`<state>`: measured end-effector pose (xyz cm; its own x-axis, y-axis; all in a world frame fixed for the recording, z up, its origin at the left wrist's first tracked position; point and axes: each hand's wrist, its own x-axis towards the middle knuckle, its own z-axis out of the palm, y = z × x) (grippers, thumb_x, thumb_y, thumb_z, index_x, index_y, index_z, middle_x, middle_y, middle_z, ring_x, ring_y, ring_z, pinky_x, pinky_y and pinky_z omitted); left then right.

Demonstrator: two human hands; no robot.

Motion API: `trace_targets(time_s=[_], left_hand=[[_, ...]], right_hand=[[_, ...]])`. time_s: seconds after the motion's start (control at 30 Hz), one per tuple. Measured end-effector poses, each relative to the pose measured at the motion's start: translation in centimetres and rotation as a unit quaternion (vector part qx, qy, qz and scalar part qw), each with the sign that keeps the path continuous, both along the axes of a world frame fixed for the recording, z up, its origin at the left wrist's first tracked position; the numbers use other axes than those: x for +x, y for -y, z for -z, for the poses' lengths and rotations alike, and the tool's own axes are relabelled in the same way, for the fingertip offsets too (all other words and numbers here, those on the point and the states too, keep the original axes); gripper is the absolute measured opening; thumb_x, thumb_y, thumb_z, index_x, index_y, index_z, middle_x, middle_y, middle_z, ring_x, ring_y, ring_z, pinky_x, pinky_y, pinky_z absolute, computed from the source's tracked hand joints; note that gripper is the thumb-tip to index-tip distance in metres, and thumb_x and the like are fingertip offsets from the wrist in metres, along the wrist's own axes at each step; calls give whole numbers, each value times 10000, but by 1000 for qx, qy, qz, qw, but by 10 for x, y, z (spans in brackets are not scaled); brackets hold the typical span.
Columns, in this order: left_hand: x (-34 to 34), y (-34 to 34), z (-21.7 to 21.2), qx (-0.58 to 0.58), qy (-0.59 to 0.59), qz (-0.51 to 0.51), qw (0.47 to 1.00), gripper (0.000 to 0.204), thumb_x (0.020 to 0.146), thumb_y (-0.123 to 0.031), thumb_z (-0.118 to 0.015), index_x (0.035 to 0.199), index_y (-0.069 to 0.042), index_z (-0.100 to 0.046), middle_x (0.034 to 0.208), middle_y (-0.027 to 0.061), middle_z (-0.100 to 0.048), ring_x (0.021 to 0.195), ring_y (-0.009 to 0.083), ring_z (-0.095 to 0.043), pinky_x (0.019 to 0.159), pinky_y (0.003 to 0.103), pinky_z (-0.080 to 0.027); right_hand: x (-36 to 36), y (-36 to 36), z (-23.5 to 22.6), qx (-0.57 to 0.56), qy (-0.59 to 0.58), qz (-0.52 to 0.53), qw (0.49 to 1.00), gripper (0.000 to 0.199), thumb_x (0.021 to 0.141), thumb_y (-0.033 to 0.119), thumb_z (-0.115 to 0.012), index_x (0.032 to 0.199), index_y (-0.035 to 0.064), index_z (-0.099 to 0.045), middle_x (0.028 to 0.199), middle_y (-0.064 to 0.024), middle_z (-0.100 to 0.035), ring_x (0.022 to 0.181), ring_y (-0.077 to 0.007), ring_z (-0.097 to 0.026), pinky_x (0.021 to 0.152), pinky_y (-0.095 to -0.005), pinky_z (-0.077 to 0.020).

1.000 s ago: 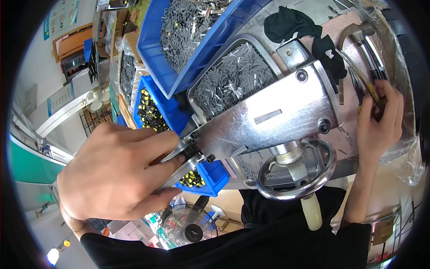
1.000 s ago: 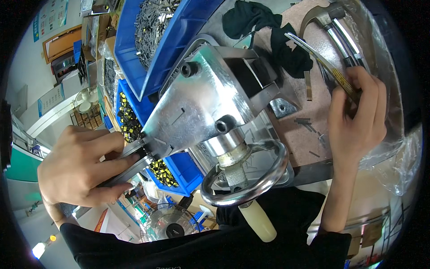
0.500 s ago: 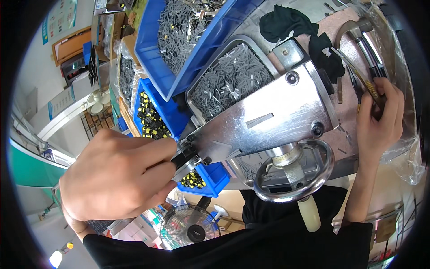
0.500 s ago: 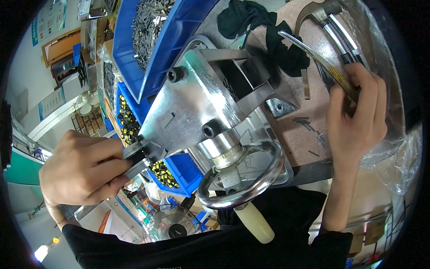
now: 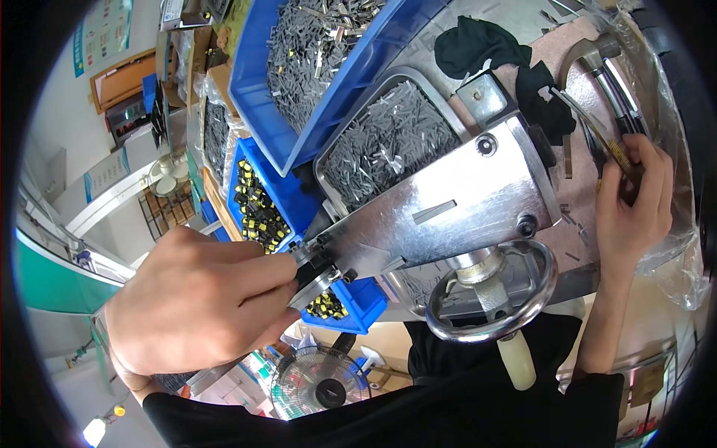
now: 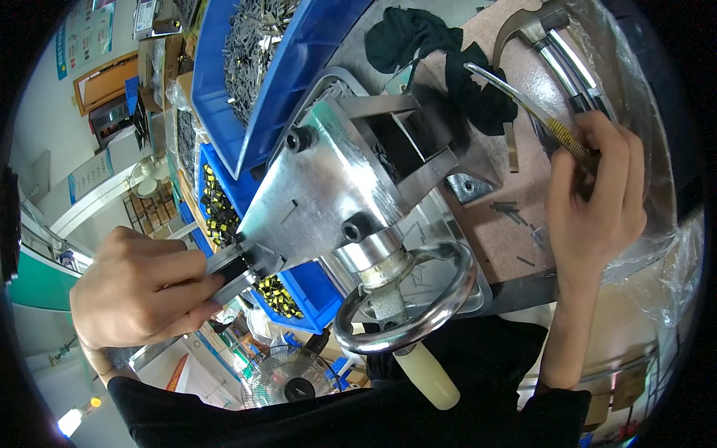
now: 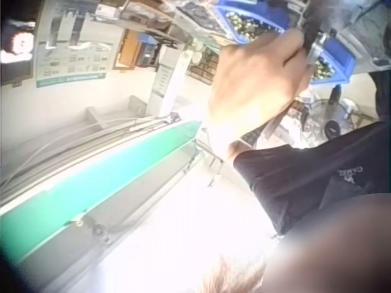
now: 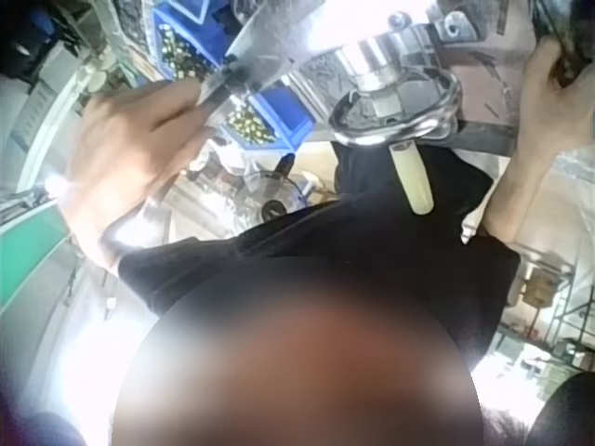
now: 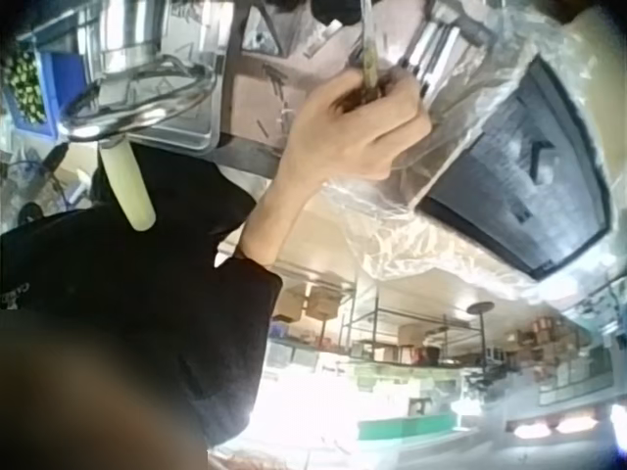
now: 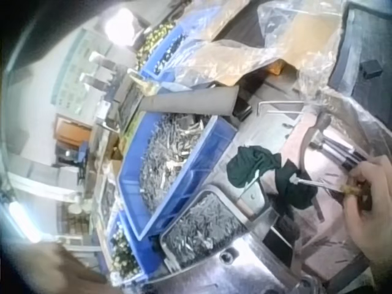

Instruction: Assembling small electronic components using a manual press machine and hand tools.

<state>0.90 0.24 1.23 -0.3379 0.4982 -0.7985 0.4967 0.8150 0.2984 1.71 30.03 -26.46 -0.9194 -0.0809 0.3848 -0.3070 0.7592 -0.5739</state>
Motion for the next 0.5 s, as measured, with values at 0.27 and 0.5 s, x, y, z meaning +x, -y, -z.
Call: trace_targets(time_s=[0.27,0.5], left_hand=[[-6,0,-3,-10,35,12,999,217,763,-176,-798,771,-66,-611,800,13,-552,645,182,-615,467,366,-482],[-5,-1,5,-41,38,-34,998,190,790,-176,-751,791,-63,-599,879,52,-537,725,217,-624,505,390,-480]], right_hand=[[1,0,-1,5,4,-3,1000,308,818,-61,-698,1107,41,-674,1008,-67,-679,810,-146,-712,648,-256,-556],[-1,3,-3,-6,-6,5,1000,302,812,-71,-687,1094,35,-673,998,-76,-675,788,-154,-699,645,-265,-549]])
